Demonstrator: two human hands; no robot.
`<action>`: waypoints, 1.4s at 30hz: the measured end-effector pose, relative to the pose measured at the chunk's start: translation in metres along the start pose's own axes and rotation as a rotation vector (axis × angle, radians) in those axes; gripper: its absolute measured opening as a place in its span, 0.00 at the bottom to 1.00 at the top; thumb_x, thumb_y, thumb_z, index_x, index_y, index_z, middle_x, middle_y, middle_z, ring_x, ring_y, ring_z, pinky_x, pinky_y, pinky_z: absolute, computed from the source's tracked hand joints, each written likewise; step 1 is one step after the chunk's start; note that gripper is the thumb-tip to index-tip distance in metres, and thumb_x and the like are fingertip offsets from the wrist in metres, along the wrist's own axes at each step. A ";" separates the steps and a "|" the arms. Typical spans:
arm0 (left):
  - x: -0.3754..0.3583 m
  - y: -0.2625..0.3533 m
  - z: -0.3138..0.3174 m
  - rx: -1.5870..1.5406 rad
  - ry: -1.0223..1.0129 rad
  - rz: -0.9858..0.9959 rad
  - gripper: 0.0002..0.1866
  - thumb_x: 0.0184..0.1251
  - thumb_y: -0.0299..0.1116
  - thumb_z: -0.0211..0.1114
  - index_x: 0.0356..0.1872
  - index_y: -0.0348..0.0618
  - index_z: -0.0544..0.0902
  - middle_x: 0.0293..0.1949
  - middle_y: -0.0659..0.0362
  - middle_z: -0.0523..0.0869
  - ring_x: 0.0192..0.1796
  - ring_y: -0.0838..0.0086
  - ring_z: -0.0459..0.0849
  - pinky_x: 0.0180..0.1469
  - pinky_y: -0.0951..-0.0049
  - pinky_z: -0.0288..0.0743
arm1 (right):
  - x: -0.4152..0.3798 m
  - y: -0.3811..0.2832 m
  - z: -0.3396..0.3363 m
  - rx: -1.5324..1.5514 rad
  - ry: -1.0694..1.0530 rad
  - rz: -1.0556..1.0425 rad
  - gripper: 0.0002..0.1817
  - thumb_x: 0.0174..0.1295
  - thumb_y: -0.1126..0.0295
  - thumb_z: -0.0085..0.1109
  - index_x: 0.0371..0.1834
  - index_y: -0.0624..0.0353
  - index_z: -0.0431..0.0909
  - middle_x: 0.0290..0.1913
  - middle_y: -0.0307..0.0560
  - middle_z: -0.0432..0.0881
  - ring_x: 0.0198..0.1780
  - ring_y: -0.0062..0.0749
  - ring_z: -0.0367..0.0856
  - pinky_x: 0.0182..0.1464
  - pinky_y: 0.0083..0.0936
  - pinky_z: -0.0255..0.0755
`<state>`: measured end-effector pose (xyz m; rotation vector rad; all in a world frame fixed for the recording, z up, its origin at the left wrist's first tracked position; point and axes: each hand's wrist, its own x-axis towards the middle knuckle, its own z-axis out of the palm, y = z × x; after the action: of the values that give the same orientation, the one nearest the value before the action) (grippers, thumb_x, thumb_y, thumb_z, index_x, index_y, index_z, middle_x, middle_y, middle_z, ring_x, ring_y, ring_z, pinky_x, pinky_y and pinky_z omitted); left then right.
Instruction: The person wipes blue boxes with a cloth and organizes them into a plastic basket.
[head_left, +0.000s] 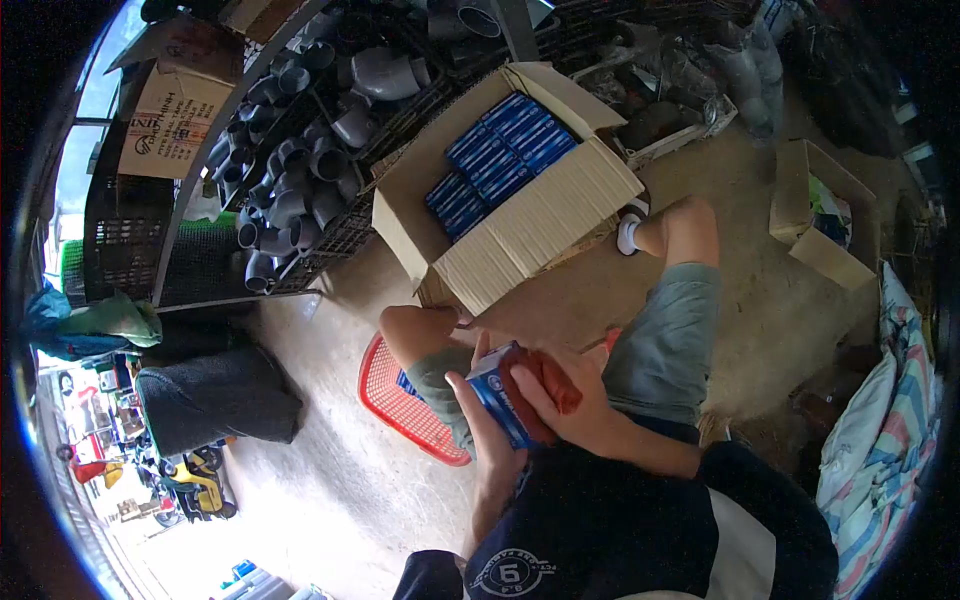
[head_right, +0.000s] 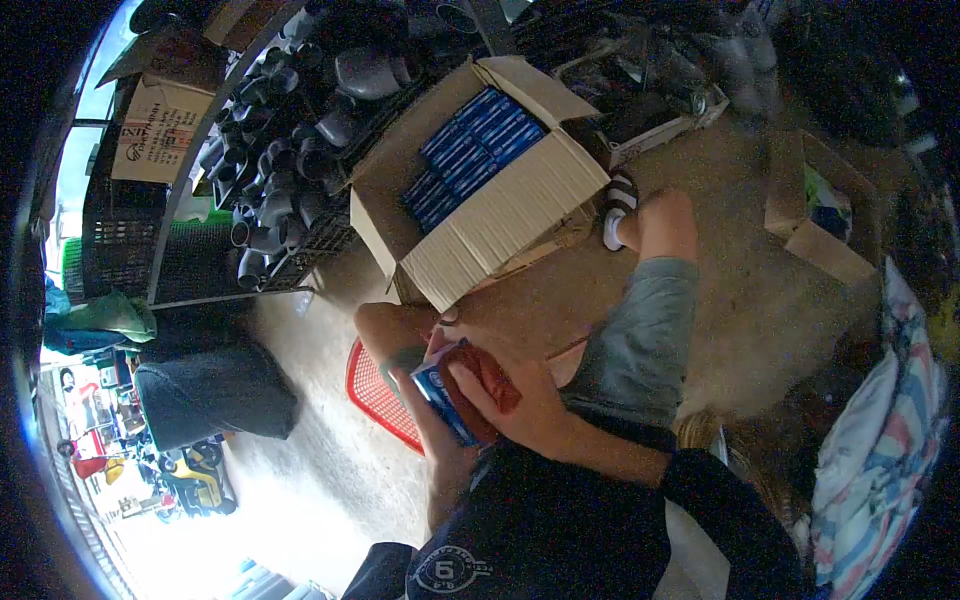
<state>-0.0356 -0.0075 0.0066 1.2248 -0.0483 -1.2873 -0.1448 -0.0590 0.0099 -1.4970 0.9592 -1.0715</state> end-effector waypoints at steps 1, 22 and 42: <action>0.001 0.001 -0.002 0.032 -0.032 0.040 0.44 0.74 0.70 0.41 0.73 0.39 0.64 0.62 0.51 0.77 0.63 0.62 0.77 0.66 0.62 0.72 | -0.010 0.003 -0.002 -0.019 -0.034 0.008 0.15 0.67 0.62 0.63 0.47 0.63 0.79 0.38 0.56 0.84 0.39 0.45 0.86 0.43 0.33 0.78; -0.020 0.000 0.014 0.304 0.138 0.010 0.45 0.74 0.72 0.38 0.74 0.42 0.63 0.66 0.51 0.74 0.66 0.63 0.76 0.65 0.67 0.73 | 0.017 0.007 0.002 -0.223 -0.187 -0.203 0.15 0.58 0.57 0.69 0.40 0.53 0.77 0.37 0.50 0.80 0.40 0.46 0.83 0.41 0.37 0.78; 0.011 -0.003 -0.020 -0.296 -0.263 0.081 0.36 0.80 0.62 0.35 0.61 0.39 0.74 0.58 0.52 0.79 0.58 0.63 0.80 0.65 0.64 0.74 | 0.008 0.018 0.006 0.361 -0.155 0.608 0.26 0.76 0.45 0.47 0.49 0.60 0.80 0.38 0.47 0.84 0.39 0.31 0.82 0.44 0.28 0.75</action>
<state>-0.0209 -0.0023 -0.0107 0.7910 -0.0924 -1.3248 -0.1375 -0.0677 -0.0075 -0.8897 0.9627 -0.6304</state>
